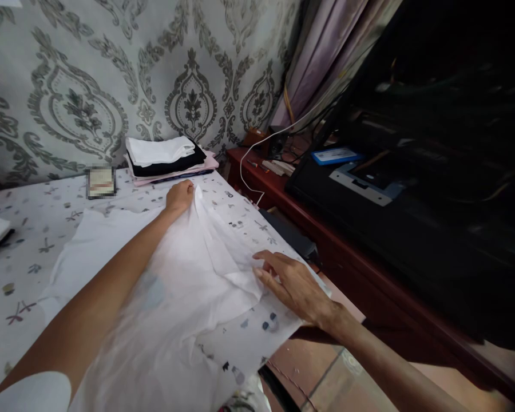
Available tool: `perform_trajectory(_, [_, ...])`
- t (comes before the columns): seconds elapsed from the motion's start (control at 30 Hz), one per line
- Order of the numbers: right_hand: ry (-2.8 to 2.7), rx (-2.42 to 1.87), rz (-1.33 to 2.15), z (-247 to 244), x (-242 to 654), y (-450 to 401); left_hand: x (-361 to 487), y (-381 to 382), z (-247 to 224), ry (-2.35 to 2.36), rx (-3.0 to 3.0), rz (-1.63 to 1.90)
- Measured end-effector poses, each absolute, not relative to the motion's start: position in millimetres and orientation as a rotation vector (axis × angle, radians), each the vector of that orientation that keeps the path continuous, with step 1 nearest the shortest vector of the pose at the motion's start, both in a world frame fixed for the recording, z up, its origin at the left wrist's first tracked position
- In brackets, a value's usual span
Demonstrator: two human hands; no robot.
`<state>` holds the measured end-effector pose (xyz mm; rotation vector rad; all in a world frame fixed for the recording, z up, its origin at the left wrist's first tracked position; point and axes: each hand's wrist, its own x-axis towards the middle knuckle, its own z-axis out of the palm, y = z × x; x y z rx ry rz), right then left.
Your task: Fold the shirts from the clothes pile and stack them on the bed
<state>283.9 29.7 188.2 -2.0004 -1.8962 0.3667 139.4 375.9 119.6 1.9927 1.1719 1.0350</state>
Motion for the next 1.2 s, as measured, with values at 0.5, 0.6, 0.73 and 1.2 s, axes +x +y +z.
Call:
perform_trajectory(0.5, [-1.567, -2.0, 0.851, 171.6, 302.5, 11.8, 139.2, 364.1, 124.0, 1.335, 2.165, 0.902])
perform_trajectory(0.6, [-1.64, -2.117, 0.762, 179.6, 304.7, 12.1, 136.8, 362.3, 126.6, 1.275, 2.146, 0.922])
perform_trajectory(0.73, [-1.641, -2.042, 0.609, 189.4, 307.3, 57.7, 129.4, 362.6, 132.6, 1.108, 2.107, 0.978])
perform_trajectory(1.2, [-1.471, -1.935, 0.802, 158.3, 278.4, 241.5, 120.4, 359.7, 135.0, 0.866, 2.014, 1.135])
